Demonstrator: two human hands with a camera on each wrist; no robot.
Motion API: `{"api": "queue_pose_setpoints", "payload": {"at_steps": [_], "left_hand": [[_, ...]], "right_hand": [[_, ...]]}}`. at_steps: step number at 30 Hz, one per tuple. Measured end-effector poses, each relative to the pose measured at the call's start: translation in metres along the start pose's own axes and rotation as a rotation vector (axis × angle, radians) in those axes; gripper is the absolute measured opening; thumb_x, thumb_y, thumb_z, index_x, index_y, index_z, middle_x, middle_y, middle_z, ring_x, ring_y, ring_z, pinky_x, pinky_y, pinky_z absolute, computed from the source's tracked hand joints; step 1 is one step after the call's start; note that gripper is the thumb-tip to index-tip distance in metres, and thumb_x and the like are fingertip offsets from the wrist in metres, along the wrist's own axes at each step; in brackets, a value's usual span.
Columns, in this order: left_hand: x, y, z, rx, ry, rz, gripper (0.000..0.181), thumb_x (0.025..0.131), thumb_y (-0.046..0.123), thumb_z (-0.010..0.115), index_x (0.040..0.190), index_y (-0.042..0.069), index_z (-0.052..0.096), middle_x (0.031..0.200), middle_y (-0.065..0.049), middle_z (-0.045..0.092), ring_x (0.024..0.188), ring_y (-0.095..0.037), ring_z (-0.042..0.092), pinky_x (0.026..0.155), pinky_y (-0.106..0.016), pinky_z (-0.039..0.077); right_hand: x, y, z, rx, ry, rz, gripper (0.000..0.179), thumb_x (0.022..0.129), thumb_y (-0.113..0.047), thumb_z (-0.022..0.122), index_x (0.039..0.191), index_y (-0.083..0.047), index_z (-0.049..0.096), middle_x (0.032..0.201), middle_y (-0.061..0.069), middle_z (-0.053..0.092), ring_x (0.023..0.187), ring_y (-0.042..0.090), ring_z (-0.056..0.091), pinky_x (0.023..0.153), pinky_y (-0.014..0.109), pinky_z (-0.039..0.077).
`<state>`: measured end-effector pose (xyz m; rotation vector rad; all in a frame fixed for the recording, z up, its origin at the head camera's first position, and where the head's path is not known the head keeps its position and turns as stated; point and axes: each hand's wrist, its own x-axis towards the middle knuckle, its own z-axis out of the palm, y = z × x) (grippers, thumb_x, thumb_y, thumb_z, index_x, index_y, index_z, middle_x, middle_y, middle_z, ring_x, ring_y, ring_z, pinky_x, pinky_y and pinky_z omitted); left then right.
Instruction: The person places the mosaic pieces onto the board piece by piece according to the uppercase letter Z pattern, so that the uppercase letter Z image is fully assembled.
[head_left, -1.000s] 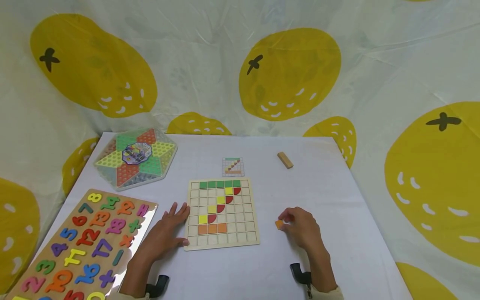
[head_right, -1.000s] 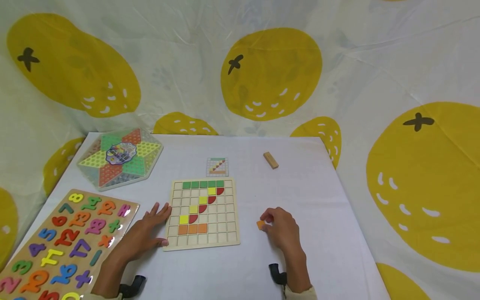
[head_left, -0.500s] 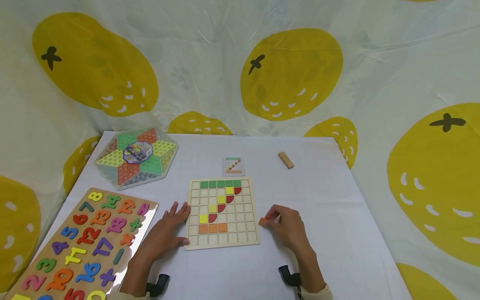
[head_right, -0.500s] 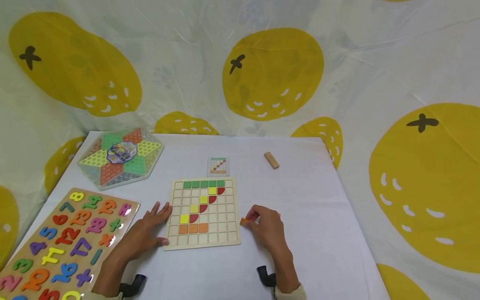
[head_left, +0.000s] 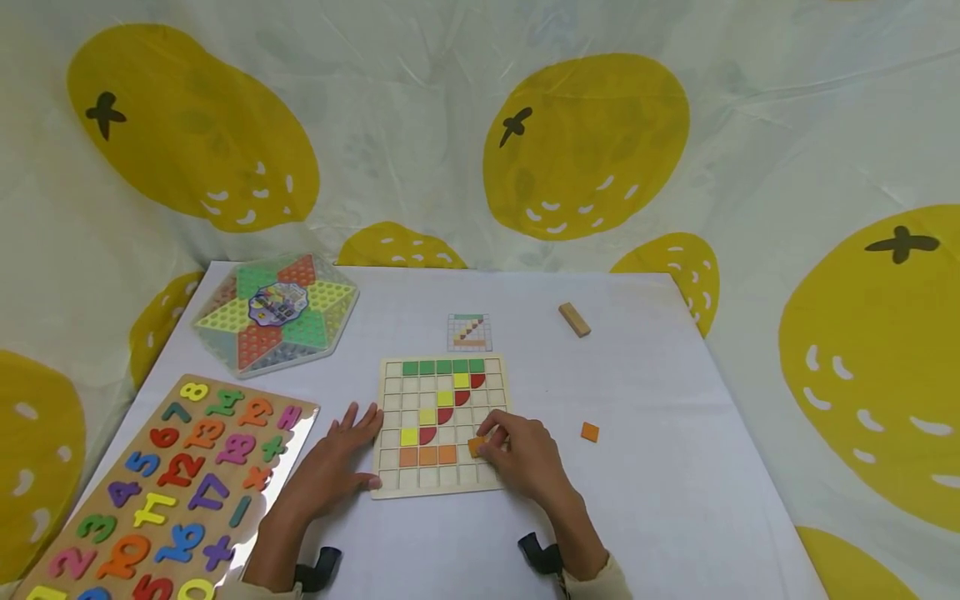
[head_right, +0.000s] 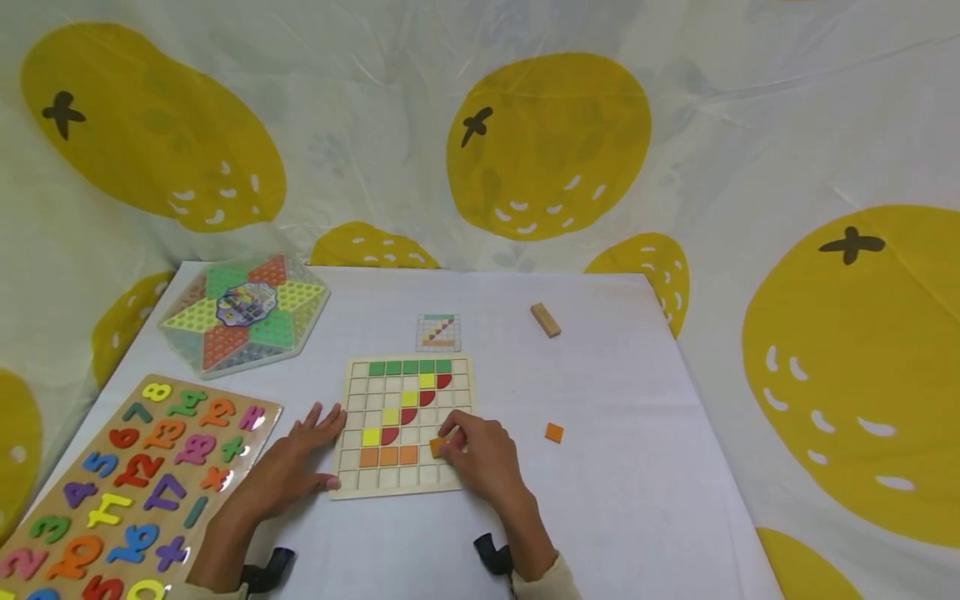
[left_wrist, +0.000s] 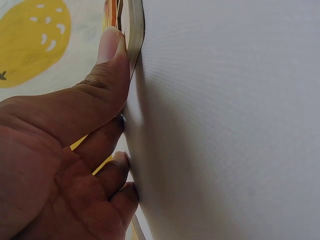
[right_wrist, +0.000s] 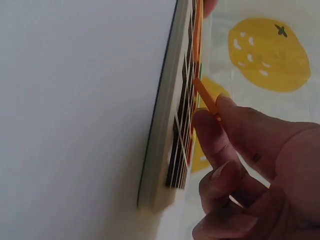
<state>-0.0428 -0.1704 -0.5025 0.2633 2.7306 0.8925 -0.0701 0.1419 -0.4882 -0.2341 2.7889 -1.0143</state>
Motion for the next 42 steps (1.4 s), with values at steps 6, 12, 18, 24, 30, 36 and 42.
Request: {"api": "queue_pose_setpoints", "payload": {"at_steps": [6,12,18,24,30,36,42], "left_hand": [[0.001,0.000,0.001,0.004,0.000,0.001,0.105,0.073,0.019,0.096,0.162,0.008,0.041,0.171,-0.013,0.034,0.164,-0.045,0.017,0.130,-0.065,0.020],[0.001,0.003,-0.001,0.012,0.008,0.010,0.105,0.071,0.017,0.096,0.161,0.006,0.043,0.170,-0.015,0.036,0.163,-0.045,0.020,0.130,-0.065,0.022],[0.000,0.003,-0.002,0.025,0.009,0.012,0.104,0.072,0.018,0.096,0.161,0.005,0.043,0.170,-0.015,0.037,0.163,-0.045,0.020,0.130,-0.065,0.023],[0.001,0.001,0.000,0.027,-0.002,-0.004,0.106,0.072,0.018,0.096,0.162,0.007,0.041,0.171,-0.013,0.035,0.163,-0.045,0.019,0.130,-0.064,0.023],[0.000,0.002,0.000,0.022,-0.002,-0.008,0.106,0.071,0.019,0.096,0.162,0.008,0.042,0.171,-0.013,0.036,0.163,-0.044,0.019,0.130,-0.064,0.023],[0.000,0.003,-0.001,0.017,0.003,-0.012,0.105,0.072,0.018,0.096,0.162,0.008,0.042,0.171,-0.012,0.035,0.164,-0.044,0.018,0.130,-0.064,0.022],[0.000,0.003,-0.001,0.022,0.013,0.001,0.105,0.071,0.018,0.096,0.161,0.007,0.043,0.170,-0.013,0.036,0.163,-0.045,0.020,0.130,-0.064,0.023]], "right_hand": [[0.003,-0.013,0.010,-0.042,-0.008,0.060,0.015,0.089,-0.022,0.086,0.093,-0.021,0.071,0.064,-0.009,0.058,0.069,0.012,0.052,0.056,0.025,0.039],[0.007,-0.020,0.012,-0.054,-0.011,0.046,0.017,0.088,-0.020,0.088,0.089,-0.020,0.071,0.063,-0.007,0.055,0.062,0.011,0.051,0.052,0.024,0.037],[0.007,-0.023,0.011,-0.087,-0.029,0.023,0.015,0.086,-0.018,0.088,0.083,-0.020,0.074,0.063,-0.008,0.055,0.062,0.011,0.050,0.053,0.025,0.038],[0.006,-0.017,0.008,-0.056,-0.035,0.045,0.012,0.087,-0.023,0.088,0.089,-0.022,0.076,0.068,-0.010,0.058,0.071,0.012,0.054,0.059,0.026,0.042],[0.007,0.002,-0.007,-0.017,0.035,0.084,0.018,0.085,-0.019,0.089,0.095,-0.023,0.076,0.075,-0.012,0.063,0.077,0.013,0.054,0.064,0.028,0.042],[0.007,0.032,-0.034,-0.023,0.116,0.114,0.025,0.081,-0.013,0.092,0.099,-0.022,0.078,0.085,-0.009,0.071,0.069,0.014,0.051,0.062,0.027,0.041],[0.002,0.063,-0.062,-0.048,0.157,0.168,0.030,0.081,-0.010,0.091,0.106,-0.020,0.078,0.099,-0.001,0.076,0.076,0.015,0.055,0.065,0.029,0.041]]}}
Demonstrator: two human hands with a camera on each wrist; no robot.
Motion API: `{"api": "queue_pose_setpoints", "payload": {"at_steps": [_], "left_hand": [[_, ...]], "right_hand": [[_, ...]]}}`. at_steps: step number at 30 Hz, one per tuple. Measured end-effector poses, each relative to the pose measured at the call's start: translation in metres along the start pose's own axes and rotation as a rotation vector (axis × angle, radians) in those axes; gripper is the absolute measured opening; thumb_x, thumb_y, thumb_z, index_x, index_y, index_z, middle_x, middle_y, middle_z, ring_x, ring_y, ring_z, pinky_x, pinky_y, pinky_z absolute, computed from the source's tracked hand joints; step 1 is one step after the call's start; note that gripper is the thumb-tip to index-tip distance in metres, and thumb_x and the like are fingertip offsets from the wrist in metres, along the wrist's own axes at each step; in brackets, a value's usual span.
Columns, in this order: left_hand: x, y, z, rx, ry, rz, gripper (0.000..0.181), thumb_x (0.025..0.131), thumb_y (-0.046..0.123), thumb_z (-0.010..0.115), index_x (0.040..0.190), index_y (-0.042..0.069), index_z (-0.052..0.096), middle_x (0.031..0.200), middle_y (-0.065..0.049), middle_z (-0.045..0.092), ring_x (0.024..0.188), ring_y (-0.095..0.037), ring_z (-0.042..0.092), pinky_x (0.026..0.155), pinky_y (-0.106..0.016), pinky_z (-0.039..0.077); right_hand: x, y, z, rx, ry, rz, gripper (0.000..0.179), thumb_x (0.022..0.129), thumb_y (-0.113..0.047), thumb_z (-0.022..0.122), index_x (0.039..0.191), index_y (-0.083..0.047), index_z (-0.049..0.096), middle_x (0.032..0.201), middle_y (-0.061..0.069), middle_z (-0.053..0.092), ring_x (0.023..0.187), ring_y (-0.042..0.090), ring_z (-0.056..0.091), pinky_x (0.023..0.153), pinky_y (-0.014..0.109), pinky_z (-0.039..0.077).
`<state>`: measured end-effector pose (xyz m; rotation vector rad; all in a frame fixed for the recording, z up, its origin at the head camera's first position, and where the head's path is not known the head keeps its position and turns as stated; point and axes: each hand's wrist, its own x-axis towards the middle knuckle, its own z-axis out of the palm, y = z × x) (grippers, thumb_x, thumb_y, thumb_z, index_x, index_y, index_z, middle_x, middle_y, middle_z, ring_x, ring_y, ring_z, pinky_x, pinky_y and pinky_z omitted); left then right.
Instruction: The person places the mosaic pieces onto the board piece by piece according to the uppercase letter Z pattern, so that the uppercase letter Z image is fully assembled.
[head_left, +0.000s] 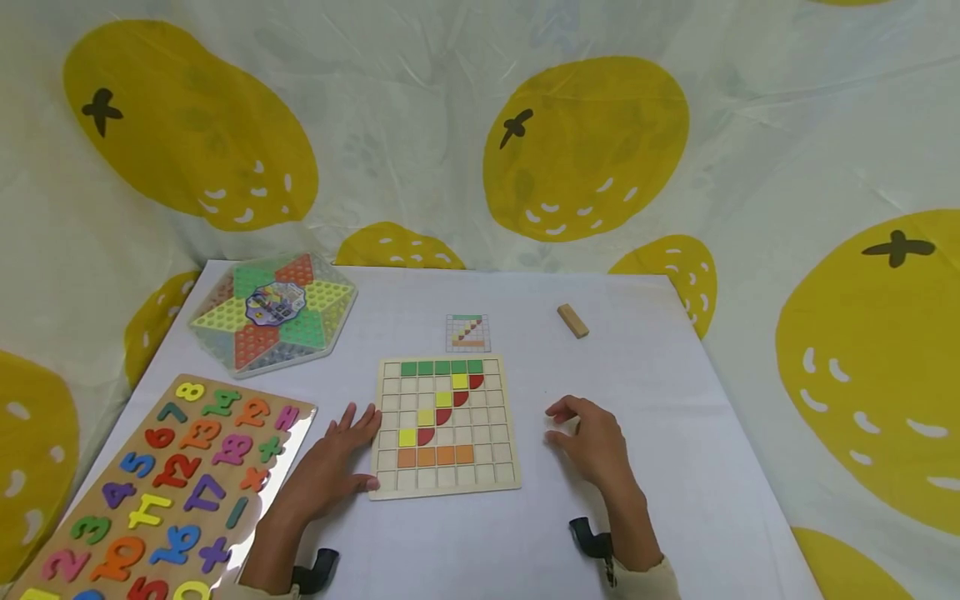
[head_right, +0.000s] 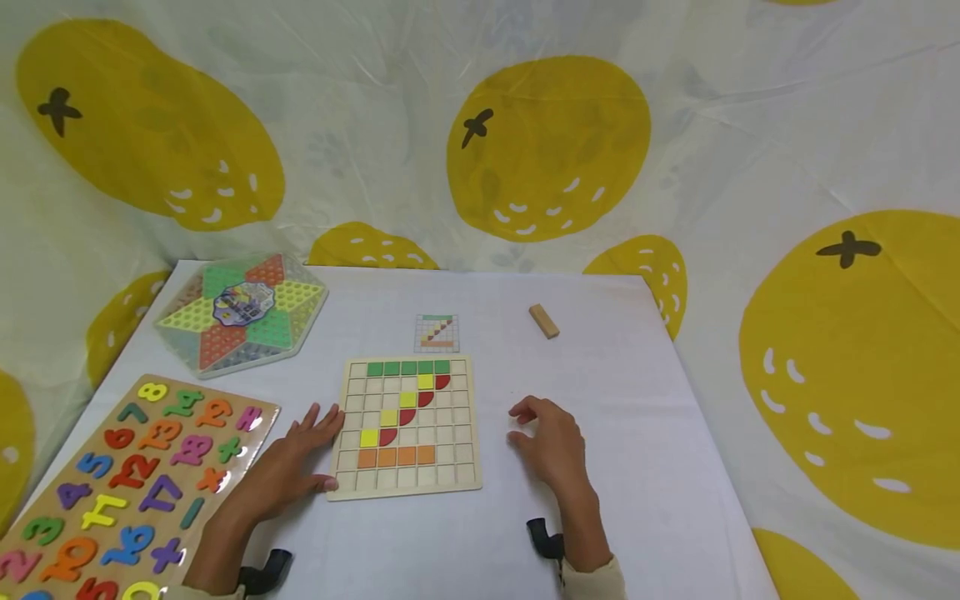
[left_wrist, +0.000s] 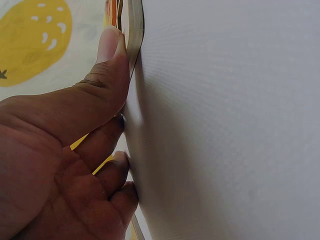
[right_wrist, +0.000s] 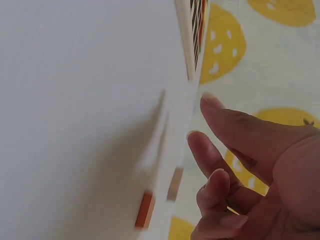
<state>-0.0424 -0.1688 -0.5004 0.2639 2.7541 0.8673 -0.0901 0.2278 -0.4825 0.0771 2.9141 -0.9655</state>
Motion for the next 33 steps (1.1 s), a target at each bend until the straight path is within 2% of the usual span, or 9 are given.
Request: {"api": "queue_pose_setpoints", "payload": {"at_steps": [4,8,11,16,20,27,33], "left_hand": [[0.000,-0.001,0.000,0.000,0.003,0.002,0.105,0.072,0.018,0.096,0.161,0.007,0.042,0.170,-0.013,0.035,0.163,-0.045,0.019,0.130,-0.064,0.023],[0.000,-0.001,0.000,0.000,0.001,-0.002,0.105,0.072,0.018,0.096,0.162,0.008,0.042,0.171,-0.012,0.035,0.163,-0.045,0.019,0.130,-0.064,0.023],[0.000,-0.001,0.000,-0.003,0.000,0.000,0.105,0.072,0.019,0.096,0.162,0.008,0.042,0.170,-0.012,0.036,0.163,-0.045,0.019,0.129,-0.065,0.023],[0.000,0.000,0.000,0.002,-0.001,0.002,0.105,0.072,0.018,0.096,0.162,0.008,0.042,0.170,-0.013,0.036,0.163,-0.045,0.020,0.129,-0.065,0.024],[0.000,0.000,0.000,0.010,-0.001,-0.001,0.105,0.072,0.018,0.096,0.161,0.008,0.043,0.170,-0.012,0.036,0.163,-0.044,0.019,0.129,-0.065,0.024],[0.001,-0.001,0.001,0.009,-0.005,-0.005,0.105,0.072,0.018,0.096,0.162,0.008,0.042,0.171,-0.012,0.036,0.164,-0.044,0.018,0.130,-0.064,0.022],[0.001,-0.001,0.000,0.006,-0.010,-0.008,0.106,0.072,0.018,0.096,0.162,0.008,0.042,0.171,-0.012,0.035,0.164,-0.043,0.018,0.130,-0.064,0.022]], "right_hand": [[0.000,0.018,-0.016,-0.039,0.004,0.050,0.032,0.083,-0.009,0.089,0.112,-0.017,0.078,0.109,0.006,0.076,0.083,0.021,0.058,0.068,0.031,0.043],[-0.001,0.031,-0.026,-0.090,-0.023,0.118,0.031,0.087,-0.010,0.084,0.117,-0.015,0.077,0.115,0.011,0.073,0.100,0.031,0.064,0.078,0.042,0.052],[-0.001,0.037,-0.028,-0.107,-0.041,0.148,0.026,0.090,-0.010,0.081,0.115,-0.013,0.077,0.113,0.012,0.072,0.109,0.034,0.064,0.083,0.049,0.054],[-0.001,0.039,-0.029,-0.126,-0.059,0.151,0.017,0.088,-0.011,0.083,0.103,-0.013,0.076,0.105,0.010,0.073,0.098,0.030,0.064,0.072,0.039,0.049],[0.000,0.036,-0.027,-0.121,-0.069,0.142,0.018,0.085,-0.013,0.087,0.096,-0.015,0.072,0.098,0.007,0.072,0.092,0.027,0.063,0.068,0.033,0.043],[0.000,0.029,-0.019,-0.103,-0.091,0.095,0.025,0.083,-0.014,0.088,0.099,-0.018,0.070,0.083,0.001,0.060,0.075,0.019,0.055,0.059,0.030,0.037],[-0.005,0.014,-0.009,-0.078,-0.075,0.070,0.019,0.085,-0.017,0.087,0.095,-0.021,0.073,0.079,-0.002,0.063,0.073,0.018,0.054,0.057,0.030,0.037]]}}
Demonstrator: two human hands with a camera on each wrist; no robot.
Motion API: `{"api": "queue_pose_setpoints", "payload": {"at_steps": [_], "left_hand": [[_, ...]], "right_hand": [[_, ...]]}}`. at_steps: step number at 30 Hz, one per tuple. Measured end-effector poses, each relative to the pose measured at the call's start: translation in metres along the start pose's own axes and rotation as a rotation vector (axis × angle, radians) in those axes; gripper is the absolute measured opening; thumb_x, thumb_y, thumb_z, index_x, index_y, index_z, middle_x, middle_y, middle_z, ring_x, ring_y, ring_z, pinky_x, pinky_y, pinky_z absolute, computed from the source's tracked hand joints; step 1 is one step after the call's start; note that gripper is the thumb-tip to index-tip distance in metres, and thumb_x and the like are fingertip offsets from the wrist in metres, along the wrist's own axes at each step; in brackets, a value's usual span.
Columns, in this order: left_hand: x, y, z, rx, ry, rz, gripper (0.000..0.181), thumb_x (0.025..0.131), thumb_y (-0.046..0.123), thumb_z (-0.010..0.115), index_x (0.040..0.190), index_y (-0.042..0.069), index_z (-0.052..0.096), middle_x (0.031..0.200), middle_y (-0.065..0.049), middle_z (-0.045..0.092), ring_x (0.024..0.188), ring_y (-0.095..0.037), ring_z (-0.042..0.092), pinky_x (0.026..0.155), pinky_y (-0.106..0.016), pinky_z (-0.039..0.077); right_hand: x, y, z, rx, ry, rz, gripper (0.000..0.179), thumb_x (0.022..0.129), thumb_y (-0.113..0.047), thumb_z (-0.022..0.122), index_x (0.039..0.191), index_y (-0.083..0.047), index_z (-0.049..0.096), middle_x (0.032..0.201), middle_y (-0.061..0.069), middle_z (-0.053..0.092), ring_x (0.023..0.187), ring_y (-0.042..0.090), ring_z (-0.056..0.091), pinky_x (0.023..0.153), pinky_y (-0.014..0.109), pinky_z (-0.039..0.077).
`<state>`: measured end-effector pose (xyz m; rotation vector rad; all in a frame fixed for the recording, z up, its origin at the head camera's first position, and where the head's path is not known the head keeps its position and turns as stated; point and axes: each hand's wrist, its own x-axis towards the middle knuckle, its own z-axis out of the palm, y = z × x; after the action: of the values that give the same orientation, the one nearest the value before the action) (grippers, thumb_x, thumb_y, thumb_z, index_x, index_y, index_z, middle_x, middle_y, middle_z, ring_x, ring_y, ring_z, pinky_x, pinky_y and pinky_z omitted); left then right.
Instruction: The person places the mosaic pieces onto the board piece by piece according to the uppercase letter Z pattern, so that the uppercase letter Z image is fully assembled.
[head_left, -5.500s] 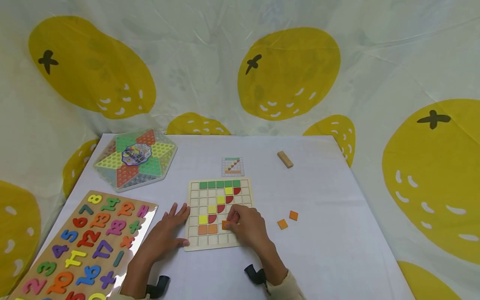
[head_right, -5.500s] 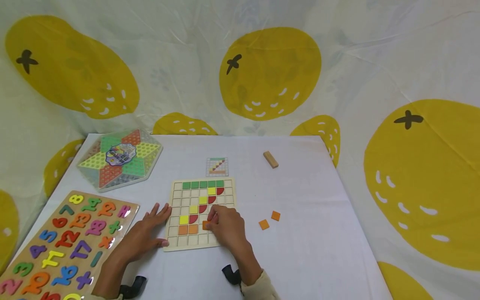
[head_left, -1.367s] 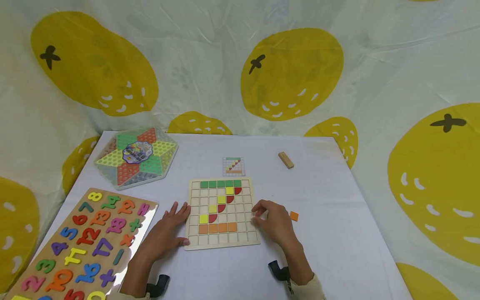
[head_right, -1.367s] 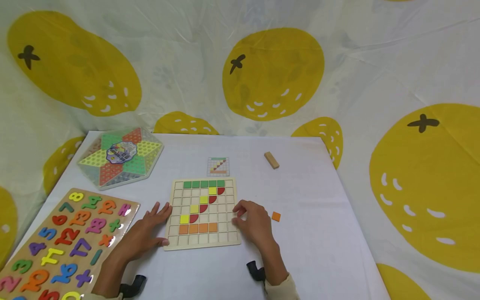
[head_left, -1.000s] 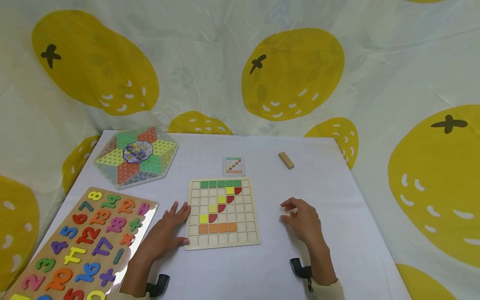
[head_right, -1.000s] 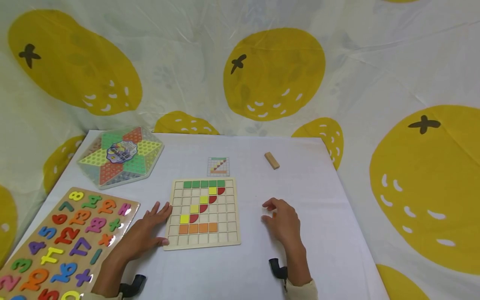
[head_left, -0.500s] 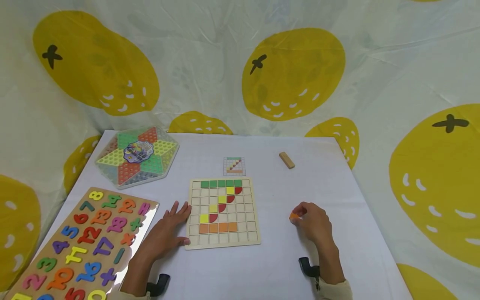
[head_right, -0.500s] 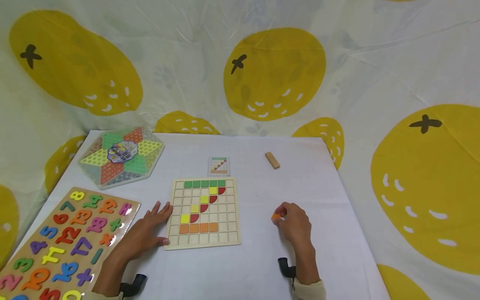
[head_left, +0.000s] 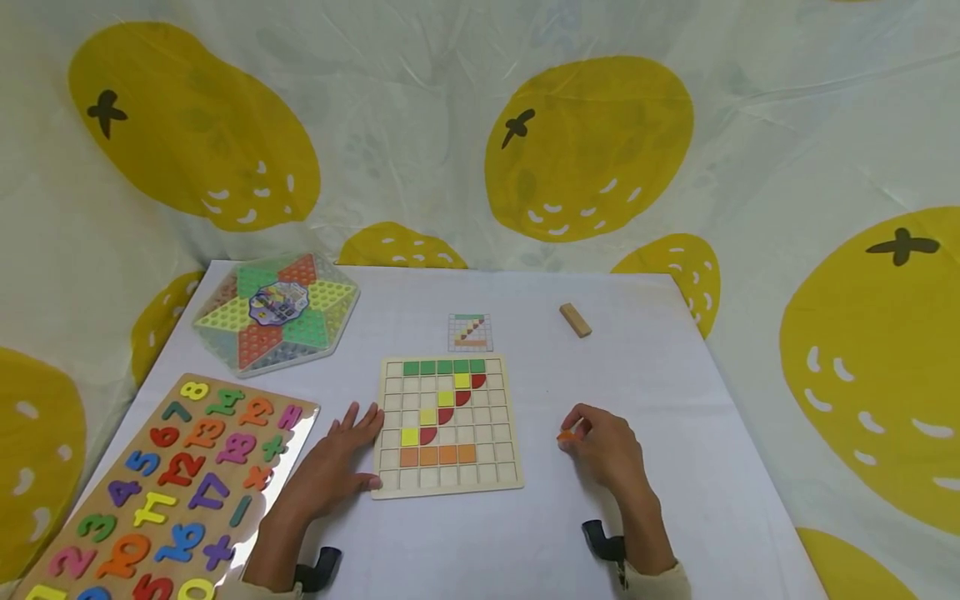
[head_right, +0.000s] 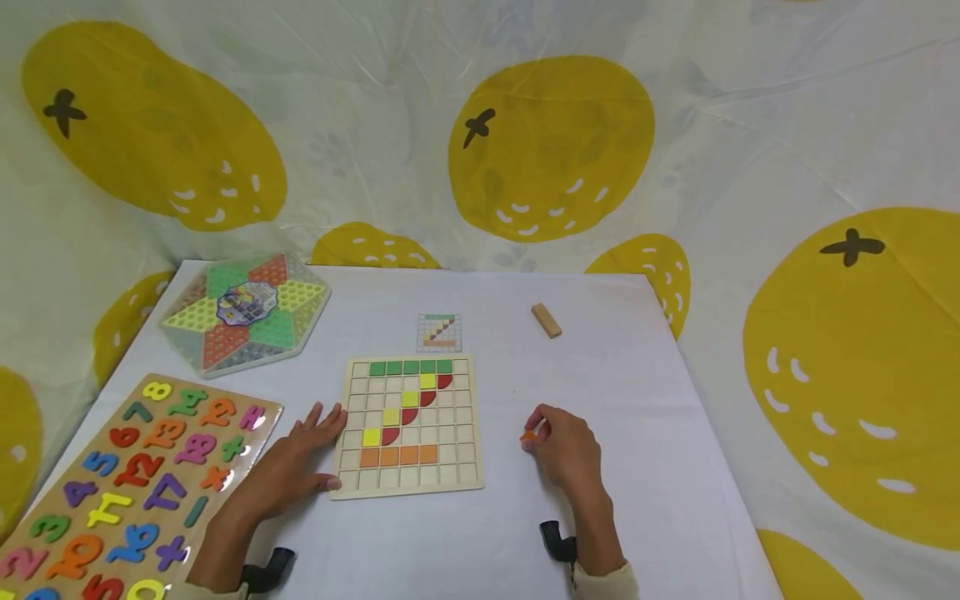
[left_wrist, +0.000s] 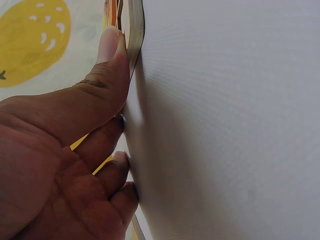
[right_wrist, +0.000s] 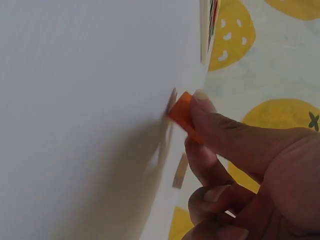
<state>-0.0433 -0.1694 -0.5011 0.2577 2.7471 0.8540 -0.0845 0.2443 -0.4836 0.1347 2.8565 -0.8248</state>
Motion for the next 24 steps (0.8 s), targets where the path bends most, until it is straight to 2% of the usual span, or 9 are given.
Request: {"api": "queue_pose_setpoints", "payload": {"at_steps": [4,8,13,18,24], "left_hand": [[-0.001,0.001,-0.001,0.000,0.002,0.002,0.106,0.071,0.018,0.096,0.162,0.008,0.042,0.170,-0.013,0.036,0.164,-0.044,0.018,0.130,-0.064,0.023],[-0.001,0.000,-0.002,-0.005,-0.002,-0.006,0.106,0.072,0.018,0.096,0.162,0.008,0.042,0.171,-0.013,0.035,0.164,-0.044,0.018,0.130,-0.064,0.022],[0.000,-0.003,-0.001,-0.002,-0.005,-0.009,0.106,0.071,0.018,0.096,0.162,0.008,0.041,0.171,-0.013,0.035,0.164,-0.044,0.017,0.130,-0.064,0.022],[-0.001,-0.004,0.001,-0.009,-0.005,-0.006,0.106,0.072,0.017,0.096,0.162,0.007,0.041,0.171,-0.013,0.034,0.164,-0.044,0.017,0.131,-0.064,0.021],[-0.002,-0.002,0.001,-0.018,0.000,0.008,0.105,0.072,0.016,0.096,0.161,0.006,0.042,0.171,-0.014,0.034,0.164,-0.045,0.017,0.131,-0.064,0.021]], "right_hand": [[-0.006,-0.018,0.012,0.056,0.003,-0.031,0.017,0.086,-0.020,0.088,0.094,-0.023,0.073,0.079,-0.005,0.067,0.069,0.017,0.053,0.055,0.028,0.037],[-0.010,-0.039,0.025,0.105,-0.028,-0.062,0.018,0.087,-0.019,0.088,0.095,-0.025,0.073,0.077,-0.007,0.067,0.066,0.015,0.052,0.055,0.026,0.037],[-0.014,-0.064,0.041,0.124,-0.077,-0.127,0.016,0.088,-0.017,0.086,0.093,-0.024,0.072,0.073,-0.009,0.066,0.071,0.014,0.055,0.060,0.027,0.040],[-0.016,-0.078,0.057,0.069,-0.090,-0.157,0.017,0.088,-0.020,0.087,0.090,-0.023,0.070,0.069,-0.009,0.061,0.070,0.012,0.054,0.057,0.026,0.042],[-0.017,-0.081,0.063,0.014,-0.083,-0.187,0.019,0.088,-0.019,0.086,0.084,-0.022,0.068,0.064,-0.007,0.054,0.062,0.011,0.049,0.050,0.024,0.036]]}}
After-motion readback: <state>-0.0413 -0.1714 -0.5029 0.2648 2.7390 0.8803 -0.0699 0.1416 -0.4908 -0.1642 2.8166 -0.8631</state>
